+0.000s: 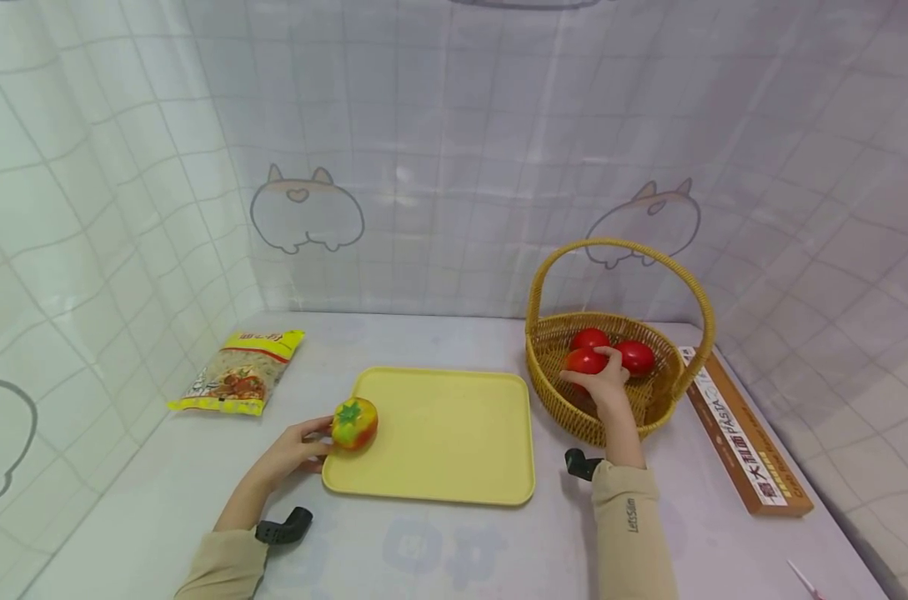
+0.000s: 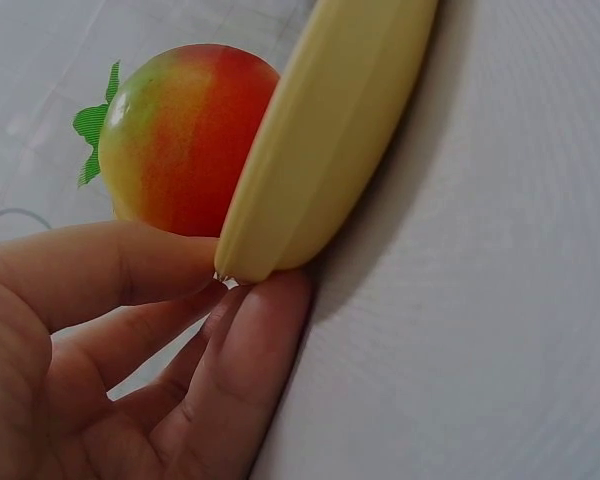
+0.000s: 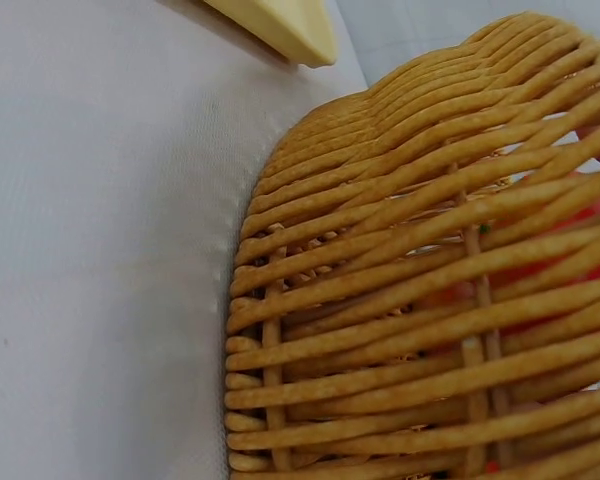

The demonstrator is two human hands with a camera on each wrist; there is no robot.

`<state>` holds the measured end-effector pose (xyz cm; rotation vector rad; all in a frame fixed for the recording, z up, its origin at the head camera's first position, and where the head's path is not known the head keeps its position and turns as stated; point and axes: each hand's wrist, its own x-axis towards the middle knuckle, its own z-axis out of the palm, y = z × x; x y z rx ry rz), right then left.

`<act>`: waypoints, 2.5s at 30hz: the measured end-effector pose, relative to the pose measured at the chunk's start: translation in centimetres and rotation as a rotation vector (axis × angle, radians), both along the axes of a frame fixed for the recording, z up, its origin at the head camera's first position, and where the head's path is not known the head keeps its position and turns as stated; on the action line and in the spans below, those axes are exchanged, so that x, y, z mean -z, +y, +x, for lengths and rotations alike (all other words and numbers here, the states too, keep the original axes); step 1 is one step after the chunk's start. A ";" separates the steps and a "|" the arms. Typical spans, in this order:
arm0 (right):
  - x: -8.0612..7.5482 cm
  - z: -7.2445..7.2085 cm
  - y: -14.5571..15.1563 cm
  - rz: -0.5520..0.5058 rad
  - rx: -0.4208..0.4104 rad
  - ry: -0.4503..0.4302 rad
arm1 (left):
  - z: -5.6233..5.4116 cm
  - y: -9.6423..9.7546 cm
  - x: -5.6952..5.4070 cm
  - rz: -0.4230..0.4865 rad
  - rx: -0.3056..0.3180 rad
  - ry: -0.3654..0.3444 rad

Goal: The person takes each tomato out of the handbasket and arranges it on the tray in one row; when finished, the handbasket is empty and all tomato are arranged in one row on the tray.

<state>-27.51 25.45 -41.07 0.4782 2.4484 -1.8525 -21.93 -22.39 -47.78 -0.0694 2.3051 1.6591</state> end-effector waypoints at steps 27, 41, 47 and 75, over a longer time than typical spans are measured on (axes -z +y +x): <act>-1.9 0.7 -1.3 -0.290 0.061 0.131 | -0.2 -0.4 0.3 0.047 0.060 0.024; -2.7 1.4 -3.5 -0.341 -0.076 0.278 | 0.0 -0.3 -0.1 0.054 0.056 0.003; -2.4 1.5 -4.2 -0.410 -0.134 0.316 | 0.0 -0.3 0.1 0.061 0.061 0.010; -3.1 2.8 -5.9 -0.574 -0.186 0.342 | 0.2 -0.3 0.4 0.038 0.023 0.015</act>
